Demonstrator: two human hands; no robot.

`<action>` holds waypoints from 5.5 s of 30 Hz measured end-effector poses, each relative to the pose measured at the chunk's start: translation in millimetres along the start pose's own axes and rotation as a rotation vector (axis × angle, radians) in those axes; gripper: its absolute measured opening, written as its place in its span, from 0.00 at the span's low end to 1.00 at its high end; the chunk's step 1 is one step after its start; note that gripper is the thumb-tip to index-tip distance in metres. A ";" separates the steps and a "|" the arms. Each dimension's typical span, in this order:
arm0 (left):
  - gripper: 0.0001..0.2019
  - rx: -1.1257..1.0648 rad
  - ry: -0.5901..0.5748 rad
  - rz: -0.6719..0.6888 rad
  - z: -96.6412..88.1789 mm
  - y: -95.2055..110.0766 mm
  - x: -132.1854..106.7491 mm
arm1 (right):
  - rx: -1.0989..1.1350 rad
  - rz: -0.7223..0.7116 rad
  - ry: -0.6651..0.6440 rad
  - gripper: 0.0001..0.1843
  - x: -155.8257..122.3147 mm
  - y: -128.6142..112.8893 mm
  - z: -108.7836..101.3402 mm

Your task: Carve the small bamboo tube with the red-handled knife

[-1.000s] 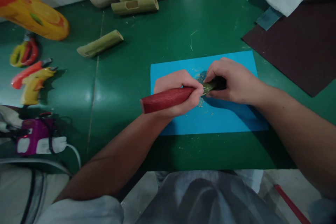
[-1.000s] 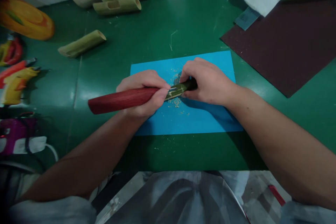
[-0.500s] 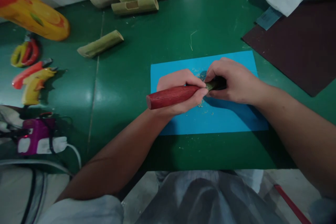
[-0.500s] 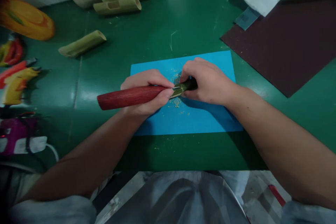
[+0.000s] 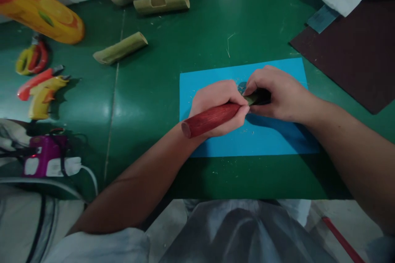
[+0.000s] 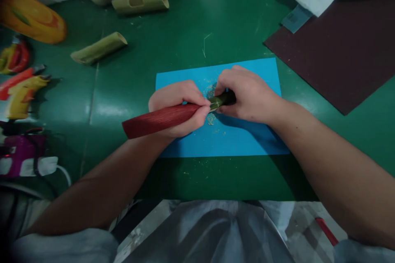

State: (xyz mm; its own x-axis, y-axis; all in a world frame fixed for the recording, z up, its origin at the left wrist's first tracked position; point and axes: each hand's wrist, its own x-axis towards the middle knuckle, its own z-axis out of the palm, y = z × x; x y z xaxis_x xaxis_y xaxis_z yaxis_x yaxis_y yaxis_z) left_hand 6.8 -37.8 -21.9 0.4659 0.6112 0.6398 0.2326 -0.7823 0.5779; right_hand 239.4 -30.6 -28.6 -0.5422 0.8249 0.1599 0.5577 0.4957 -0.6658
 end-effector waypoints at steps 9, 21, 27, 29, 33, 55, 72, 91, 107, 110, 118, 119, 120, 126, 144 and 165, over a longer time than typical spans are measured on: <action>0.07 -0.035 0.070 -0.010 -2.7 -3.5 -7.0 | 0.028 0.012 0.000 0.11 0.1 -1.4 -0.1; 0.03 -0.102 0.033 -0.042 -7.4 -3.7 0.3 | 0.016 0.006 0.023 0.11 0.3 -1.5 1.6; 0.03 -0.141 0.033 -0.044 -6.2 -4.2 -0.7 | 0.021 0.018 0.007 0.11 0.2 -2.8 0.8; 0.03 -0.145 0.036 -0.049 -5.5 -4.6 -0.5 | 0.015 0.029 0.009 0.12 0.2 -3.4 0.5; 0.03 -0.155 0.043 0.000 -5.6 -6.3 1.5 | 0.000 0.035 0.003 0.11 0.5 -4.0 0.2; 0.06 -0.162 0.013 -0.090 -5.9 -6.3 1.9 | 0.010 0.025 -0.004 0.10 1.0 -2.4 0.0; 0.04 -0.112 0.080 -0.049 -7.1 -4.3 -5.6 | 0.009 0.005 -0.004 0.11 1.8 -1.6 1.0; 0.08 -0.011 -0.008 -0.055 -4.4 1.7 2.0 | 0.018 0.023 -0.017 0.10 0.8 -3.5 -1.7; 0.05 -0.139 0.033 -0.109 -7.0 -2.2 -1.6 | 0.015 0.018 -0.015 0.10 1.2 -2.1 -1.1; 0.07 -0.112 0.002 -0.119 -8.2 -1.0 0.5 | 0.012 0.012 -0.011 0.09 1.1 -1.7 -0.8; 0.03 -0.161 0.016 -0.121 -8.2 -1.0 1.0 | 0.017 0.016 -0.005 0.10 1.9 -3.6 -0.6; 0.03 -0.160 0.015 -0.125 -8.5 -1.1 1.0 | 0.018 0.016 -0.006 0.10 1.9 -3.7 -0.7; 0.03 -0.157 0.012 -0.127 -8.8 -1.1 1.0 | 0.017 0.019 -0.007 0.10 1.9 -3.7 -0.8; 0.04 -0.125 -0.012 -0.127 -7.8 -0.3 2.6 | 0.017 0.029 -0.019 0.10 1.9 -4.9 -1.7; 0.13 -0.038 0.199 -0.069 -2.5 -7.2 -8.7 | 0.023 0.019 -0.009 0.10 2.6 -4.1 -1.1; 0.06 -0.021 -0.035 -0.122 -6.6 1.9 4.2 | 0.041 -0.017 0.011 0.10 1.9 2.5 1.1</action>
State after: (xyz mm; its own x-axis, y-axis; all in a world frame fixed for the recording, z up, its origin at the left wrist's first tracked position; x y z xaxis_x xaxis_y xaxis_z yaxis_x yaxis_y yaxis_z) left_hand 3.6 -35.8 -14.7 0.4649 0.6968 0.5463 0.2717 -0.6995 0.6610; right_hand 239.1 -28.1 -30.8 -0.5442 0.8196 0.1791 0.5223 0.4980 -0.6923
